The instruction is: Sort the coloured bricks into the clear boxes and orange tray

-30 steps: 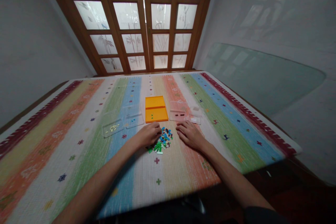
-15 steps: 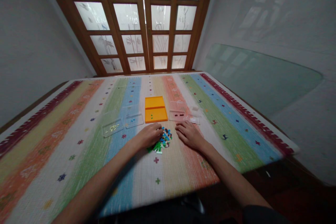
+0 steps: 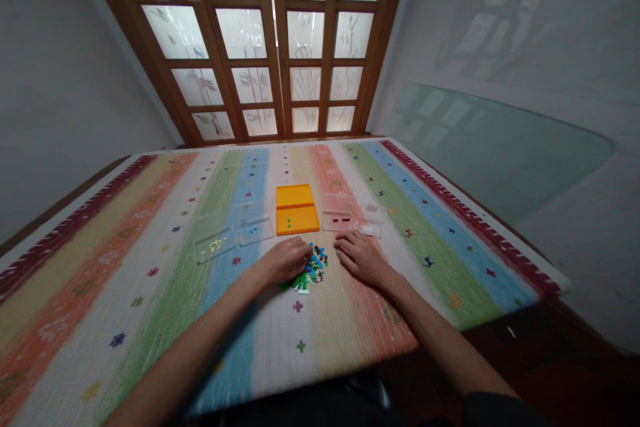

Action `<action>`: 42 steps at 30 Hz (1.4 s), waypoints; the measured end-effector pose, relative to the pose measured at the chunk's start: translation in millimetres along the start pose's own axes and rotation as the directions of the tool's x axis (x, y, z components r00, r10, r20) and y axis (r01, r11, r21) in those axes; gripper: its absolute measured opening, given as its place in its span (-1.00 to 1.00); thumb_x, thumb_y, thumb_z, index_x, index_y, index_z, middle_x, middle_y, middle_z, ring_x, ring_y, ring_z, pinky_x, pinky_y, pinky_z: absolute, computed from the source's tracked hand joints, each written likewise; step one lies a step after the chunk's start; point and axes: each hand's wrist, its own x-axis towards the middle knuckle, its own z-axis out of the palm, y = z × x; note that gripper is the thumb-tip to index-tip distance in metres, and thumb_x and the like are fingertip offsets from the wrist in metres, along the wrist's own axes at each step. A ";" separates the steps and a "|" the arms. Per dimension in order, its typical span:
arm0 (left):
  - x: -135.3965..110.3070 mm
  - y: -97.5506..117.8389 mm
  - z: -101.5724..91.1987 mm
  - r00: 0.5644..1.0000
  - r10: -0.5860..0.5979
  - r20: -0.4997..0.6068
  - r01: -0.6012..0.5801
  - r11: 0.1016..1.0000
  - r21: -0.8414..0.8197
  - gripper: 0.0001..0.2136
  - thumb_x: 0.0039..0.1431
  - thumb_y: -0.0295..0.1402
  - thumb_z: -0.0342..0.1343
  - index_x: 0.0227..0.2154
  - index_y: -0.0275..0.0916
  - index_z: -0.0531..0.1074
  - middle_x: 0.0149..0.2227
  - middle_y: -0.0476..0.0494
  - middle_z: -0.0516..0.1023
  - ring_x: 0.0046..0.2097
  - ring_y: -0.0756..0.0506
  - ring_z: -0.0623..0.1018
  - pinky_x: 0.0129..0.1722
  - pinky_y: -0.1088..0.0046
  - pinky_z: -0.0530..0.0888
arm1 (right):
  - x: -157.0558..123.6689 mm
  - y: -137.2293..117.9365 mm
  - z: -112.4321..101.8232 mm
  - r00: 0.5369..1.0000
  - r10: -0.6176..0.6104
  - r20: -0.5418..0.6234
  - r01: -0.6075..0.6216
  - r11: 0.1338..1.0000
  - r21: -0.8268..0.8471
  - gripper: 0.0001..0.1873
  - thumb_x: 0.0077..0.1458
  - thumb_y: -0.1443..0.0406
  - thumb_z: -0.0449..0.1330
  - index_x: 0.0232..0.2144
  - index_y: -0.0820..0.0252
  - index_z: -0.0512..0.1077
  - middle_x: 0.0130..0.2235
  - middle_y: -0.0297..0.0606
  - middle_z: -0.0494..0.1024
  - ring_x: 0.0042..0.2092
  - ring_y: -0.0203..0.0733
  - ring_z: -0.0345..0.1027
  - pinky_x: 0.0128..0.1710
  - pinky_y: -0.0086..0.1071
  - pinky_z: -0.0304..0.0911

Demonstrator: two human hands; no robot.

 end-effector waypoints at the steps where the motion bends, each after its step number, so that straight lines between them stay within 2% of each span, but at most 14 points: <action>1: -1.5 -0.3 -1.8 1.000 -0.005 -0.016 0.005 1.000 -0.014 -0.88 0.21 -0.52 0.01 -0.29 -0.23 0.41 -0.31 -0.10 0.50 -0.23 -0.08 0.47 -0.20 0.44 0.40 | 0.0 -0.1 -0.2 1.000 0.000 0.001 0.000 1.000 0.001 -0.81 0.33 0.34 0.05 -0.17 0.16 0.48 -0.07 -0.06 0.52 -0.04 0.01 0.33 -0.01 -0.08 0.27; 4: -11.8 -6.0 -12.0 0.996 -0.013 -0.093 0.008 0.998 -0.055 -0.91 0.26 -0.47 0.00 -0.24 -0.23 0.39 -0.28 -0.12 0.50 -0.23 -0.08 0.48 -0.19 0.42 0.42 | -0.1 -0.2 -0.6 1.000 0.002 0.004 -0.002 1.000 0.005 -0.81 0.33 0.34 0.05 -0.16 0.17 0.47 -0.08 -0.07 0.52 -0.05 0.00 0.33 -0.01 -0.09 0.27; 7: -34.3 -19.8 -28.7 0.979 -0.041 -0.200 0.024 0.996 -0.084 -0.89 0.29 -0.43 -0.04 -0.22 -0.23 0.38 -0.26 -0.13 0.51 -0.24 -0.08 0.49 -0.20 0.40 0.44 | -0.5 0.3 -0.2 1.000 -0.001 0.006 0.001 1.000 0.003 -0.81 0.33 0.35 0.04 -0.16 0.18 0.47 -0.07 -0.06 0.52 -0.06 0.01 0.33 -0.01 -0.08 0.27; 10: -68.0 -39.9 -48.1 0.946 -0.164 -0.279 0.143 0.985 -0.092 -0.87 0.28 -0.35 -0.04 -0.22 -0.19 0.40 -0.26 -0.10 0.52 -0.25 -0.08 0.50 -0.19 0.38 0.46 | -0.9 1.4 1.0 1.000 -0.004 0.002 0.004 1.000 -0.004 -0.81 0.32 0.35 0.05 -0.16 0.18 0.47 -0.07 -0.05 0.52 -0.06 0.02 0.33 -0.02 -0.07 0.27; 15: -126.2 -76.0 -71.7 0.832 -0.408 -0.377 0.403 0.910 -0.096 -0.78 0.20 -0.17 0.02 -0.27 -0.18 0.44 -0.32 -0.09 0.55 -0.31 -0.11 0.51 -0.20 0.35 0.47 | -1.0 2.7 2.2 1.000 -0.008 -0.004 0.008 1.000 0.003 -0.80 0.32 0.34 0.05 -0.16 0.16 0.48 -0.07 -0.06 0.52 -0.05 0.01 0.33 -0.01 -0.07 0.27; 19: -152.1 -94.3 -74.1 0.757 -0.522 -0.392 0.527 0.843 -0.105 -0.75 0.12 -0.12 0.04 -0.32 -0.18 0.47 -0.34 -0.10 0.58 -0.34 -0.13 0.53 -0.23 0.34 0.46 | -1.1 3.1 2.6 1.000 -0.011 0.001 0.011 1.000 0.001 -0.81 0.33 0.35 0.04 -0.16 0.16 0.46 -0.07 -0.08 0.51 -0.06 0.00 0.32 0.00 -0.07 0.27; 23: -156.0 -99.8 -68.9 0.726 -0.588 -0.356 0.578 0.803 -0.148 -0.72 0.08 -0.11 0.05 -0.32 -0.18 0.50 -0.38 -0.08 0.59 -0.36 -0.12 0.54 -0.26 0.37 0.45 | -1.0 2.4 2.1 1.000 -0.007 0.000 0.007 1.000 0.000 -0.82 0.34 0.35 0.04 -0.17 0.18 0.45 -0.08 -0.08 0.51 -0.05 0.00 0.32 0.00 -0.08 0.27; 29: -151.8 -101.4 -66.4 0.703 -0.635 -0.319 0.608 0.770 -0.194 -0.69 0.07 -0.09 0.03 -0.32 -0.18 0.54 -0.44 -0.08 0.58 -0.39 -0.14 0.55 -0.31 0.37 0.44 | -1.1 2.4 1.7 1.000 0.003 -0.006 -0.003 1.000 0.012 -0.83 0.33 0.34 0.05 -0.17 0.16 0.46 -0.09 -0.09 0.52 -0.05 -0.01 0.33 0.00 -0.09 0.26; 36: -154.6 -100.1 -68.7 0.709 -0.645 -0.287 0.624 0.762 -0.171 -0.63 0.09 -0.06 0.00 -0.28 -0.20 0.56 -0.37 -0.12 0.64 -0.37 -0.15 0.57 -0.28 0.36 0.46 | -0.9 3.0 2.2 1.000 -0.004 -0.008 0.004 1.000 0.014 -0.82 0.33 0.34 0.04 -0.18 0.18 0.46 -0.09 -0.08 0.52 -0.05 0.00 0.32 -0.01 -0.09 0.27; 39: -150.7 -95.2 -73.3 0.712 -0.632 -0.306 0.618 0.771 -0.153 -0.65 0.11 -0.09 0.01 -0.26 -0.21 0.56 -0.38 -0.11 0.63 -0.39 -0.12 0.55 -0.27 0.37 0.46 | -0.6 2.6 2.1 1.000 -0.008 -0.008 0.008 1.000 0.013 -0.81 0.34 0.34 0.04 -0.18 0.20 0.46 -0.09 -0.06 0.52 -0.05 0.00 0.33 -0.01 -0.08 0.27; 42: -138.0 -83.0 -76.6 0.745 -0.571 -0.346 0.557 0.817 -0.148 -0.68 0.16 -0.12 0.01 -0.23 -0.21 0.55 -0.32 -0.11 0.64 -0.38 -0.10 0.53 -0.25 0.37 0.48 | -0.7 2.3 2.2 1.000 -0.008 -0.009 0.008 1.000 0.010 -0.81 0.34 0.34 0.03 -0.18 0.21 0.46 -0.09 -0.06 0.53 -0.06 0.01 0.33 -0.02 -0.08 0.27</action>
